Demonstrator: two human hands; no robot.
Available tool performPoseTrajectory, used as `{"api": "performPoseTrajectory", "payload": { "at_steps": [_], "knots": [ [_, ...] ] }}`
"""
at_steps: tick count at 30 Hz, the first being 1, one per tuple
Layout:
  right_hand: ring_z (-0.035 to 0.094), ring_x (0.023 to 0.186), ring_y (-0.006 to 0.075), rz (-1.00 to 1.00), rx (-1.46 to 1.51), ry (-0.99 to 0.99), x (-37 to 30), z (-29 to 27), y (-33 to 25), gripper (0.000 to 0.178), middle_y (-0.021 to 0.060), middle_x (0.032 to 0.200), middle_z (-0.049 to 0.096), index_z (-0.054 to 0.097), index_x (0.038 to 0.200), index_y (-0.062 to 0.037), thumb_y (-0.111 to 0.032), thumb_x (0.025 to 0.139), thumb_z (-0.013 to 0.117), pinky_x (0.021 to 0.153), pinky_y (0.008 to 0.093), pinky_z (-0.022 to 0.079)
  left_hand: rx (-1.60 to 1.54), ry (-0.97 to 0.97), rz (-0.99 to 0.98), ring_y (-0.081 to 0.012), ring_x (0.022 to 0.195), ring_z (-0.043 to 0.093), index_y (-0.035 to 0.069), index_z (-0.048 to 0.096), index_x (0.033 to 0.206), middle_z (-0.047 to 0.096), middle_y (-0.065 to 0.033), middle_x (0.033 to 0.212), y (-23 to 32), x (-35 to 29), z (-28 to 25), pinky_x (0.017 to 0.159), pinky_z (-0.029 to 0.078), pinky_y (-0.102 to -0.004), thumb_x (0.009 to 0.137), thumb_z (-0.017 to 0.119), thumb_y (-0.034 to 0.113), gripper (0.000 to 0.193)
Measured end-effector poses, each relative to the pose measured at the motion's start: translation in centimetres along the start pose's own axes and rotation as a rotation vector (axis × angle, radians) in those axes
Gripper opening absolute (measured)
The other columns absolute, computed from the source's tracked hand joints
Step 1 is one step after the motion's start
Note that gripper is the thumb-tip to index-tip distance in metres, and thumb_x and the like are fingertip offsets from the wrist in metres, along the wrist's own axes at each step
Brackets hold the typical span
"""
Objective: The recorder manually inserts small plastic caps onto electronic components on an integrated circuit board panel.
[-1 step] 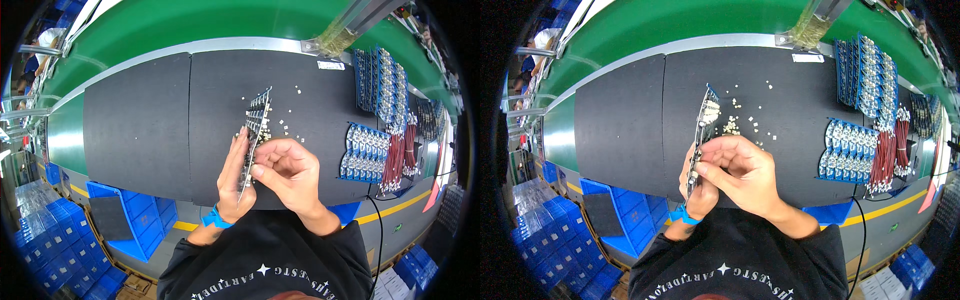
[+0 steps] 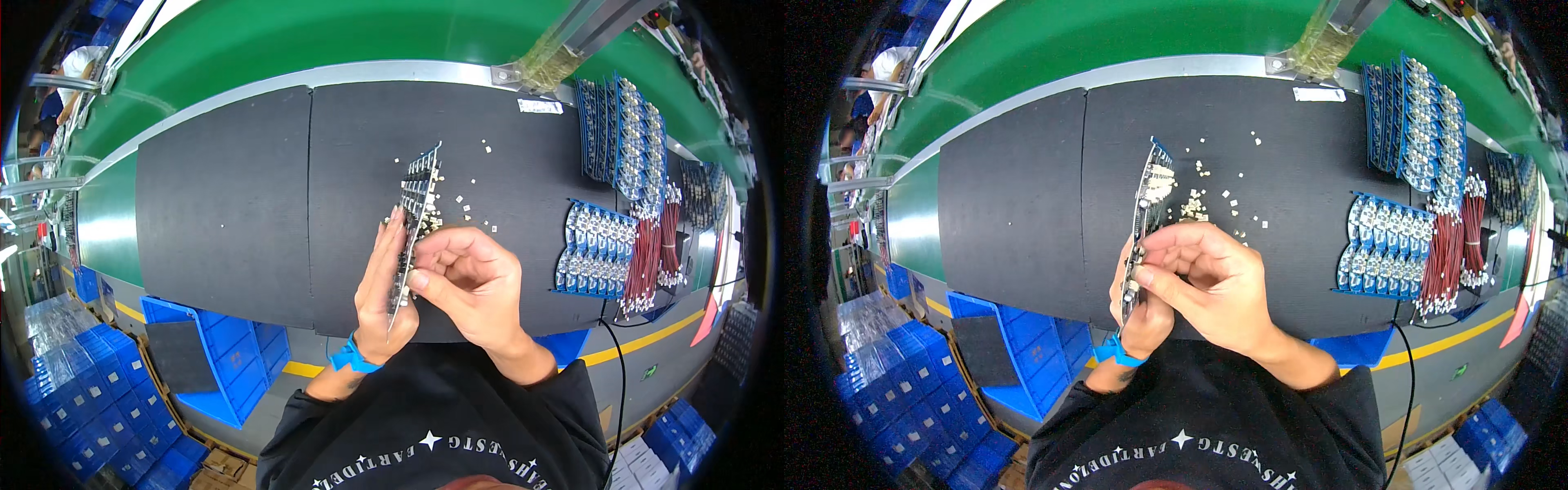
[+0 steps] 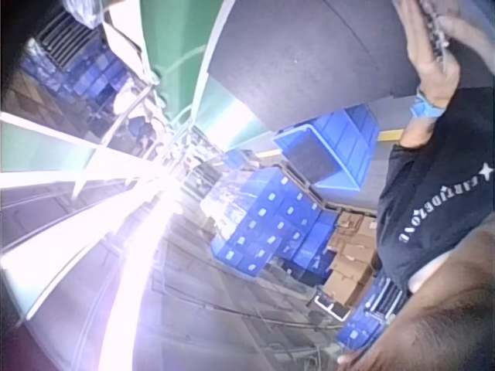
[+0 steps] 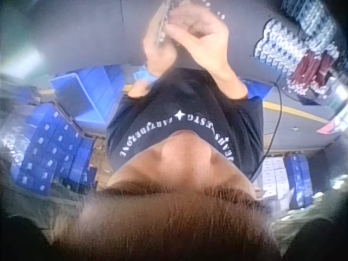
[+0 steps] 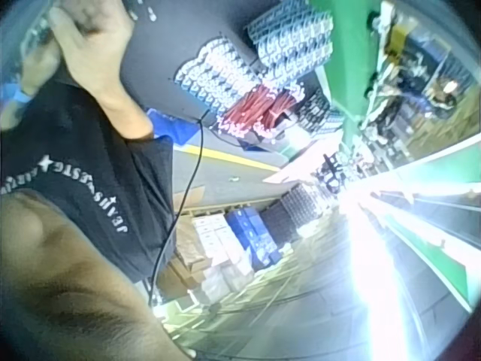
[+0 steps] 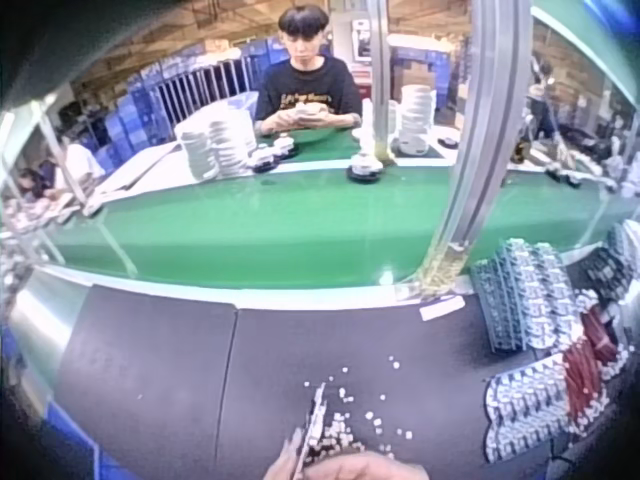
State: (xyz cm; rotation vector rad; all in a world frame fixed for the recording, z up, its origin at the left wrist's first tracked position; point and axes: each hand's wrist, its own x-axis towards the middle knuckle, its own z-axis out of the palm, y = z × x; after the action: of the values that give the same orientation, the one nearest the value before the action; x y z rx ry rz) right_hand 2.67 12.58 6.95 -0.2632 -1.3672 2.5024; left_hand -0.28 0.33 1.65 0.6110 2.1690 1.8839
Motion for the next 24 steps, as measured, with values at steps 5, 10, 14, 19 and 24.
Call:
{"api": "performPoseTrajectory", "payload": {
  "at_steps": [5, 10, 14, 19, 24],
  "knots": [
    [0.062, 0.085, 0.0134, 0.019, -0.018, -0.022, -0.1, -0.4, -0.2, 0.024, 0.0102, 0.092, 0.062, 0.053, 0.104, 0.0064, 0.008, 0.081, 0.060, 0.074, 0.0252, 0.052, 0.065, -0.013, 0.029, -0.0417, 0.122, 0.041, -0.010, 0.045, 0.123, 0.045, -0.0284, 0.128, 0.9, 0.6, -0.1, 0.103, 0.029, -0.0470, 0.074, 0.043, -0.012, 0.049],
    [0.060, 0.083, 0.0109, 0.009, -0.068, 0.062, 0.3, 0.0, -0.3, 0.024, 0.0084, 0.090, 0.062, 0.054, 0.104, 0.0055, 0.008, 0.081, 0.061, 0.073, 0.0229, 0.050, 0.044, 0.069, 0.001, -0.0335, 0.117, 0.049, -0.010, 0.046, 0.121, 0.051, -0.0241, 0.123, 0.3, 0.2, -0.3, 0.098, 0.036, -0.0380, 0.079, 0.043, -0.013, 0.043],
    [0.059, 0.080, 0.0093, -0.024, -0.119, 0.173, 0.6, -1.1, 1.1, 0.023, 0.0064, 0.088, 0.061, 0.056, 0.101, 0.0050, 0.008, 0.079, 0.063, 0.071, 0.0215, 0.049, -0.229, 0.170, -0.094, -0.0201, 0.106, 0.054, -0.010, 0.046, 0.120, 0.057, -0.0161, 0.114, 0.9, 0.3, -0.3, 0.093, 0.040, -0.0295, 0.080, 0.049, -0.013, 0.040],
    [0.059, 0.079, 0.0089, -0.043, -0.256, 0.186, 0.7, -1.1, 1.8, 0.024, 0.0056, 0.087, 0.059, 0.058, 0.098, 0.0044, 0.010, 0.076, 0.064, 0.070, 0.0208, 0.049, -0.313, 0.204, -0.103, -0.0196, 0.107, 0.054, -0.010, 0.044, 0.121, 0.056, -0.0153, 0.116, 1.1, 0.3, -0.4, 0.093, 0.039, -0.0287, 0.081, 0.050, -0.013, 0.040],
    [0.059, 0.080, 0.0091, -0.082, -0.275, 0.236, 0.8, -2.8, 2.2, 0.025, 0.0053, 0.087, 0.059, 0.059, 0.099, 0.0046, 0.012, 0.075, 0.063, 0.072, 0.0205, 0.049, -0.529, 0.240, -0.100, -0.0218, 0.111, 0.051, -0.009, 0.039, 0.126, 0.053, -0.0174, 0.120, 1.1, 0.6, -0.7, 0.097, 0.037, -0.0311, 0.080, 0.052, -0.014, 0.048]
  ]
}}
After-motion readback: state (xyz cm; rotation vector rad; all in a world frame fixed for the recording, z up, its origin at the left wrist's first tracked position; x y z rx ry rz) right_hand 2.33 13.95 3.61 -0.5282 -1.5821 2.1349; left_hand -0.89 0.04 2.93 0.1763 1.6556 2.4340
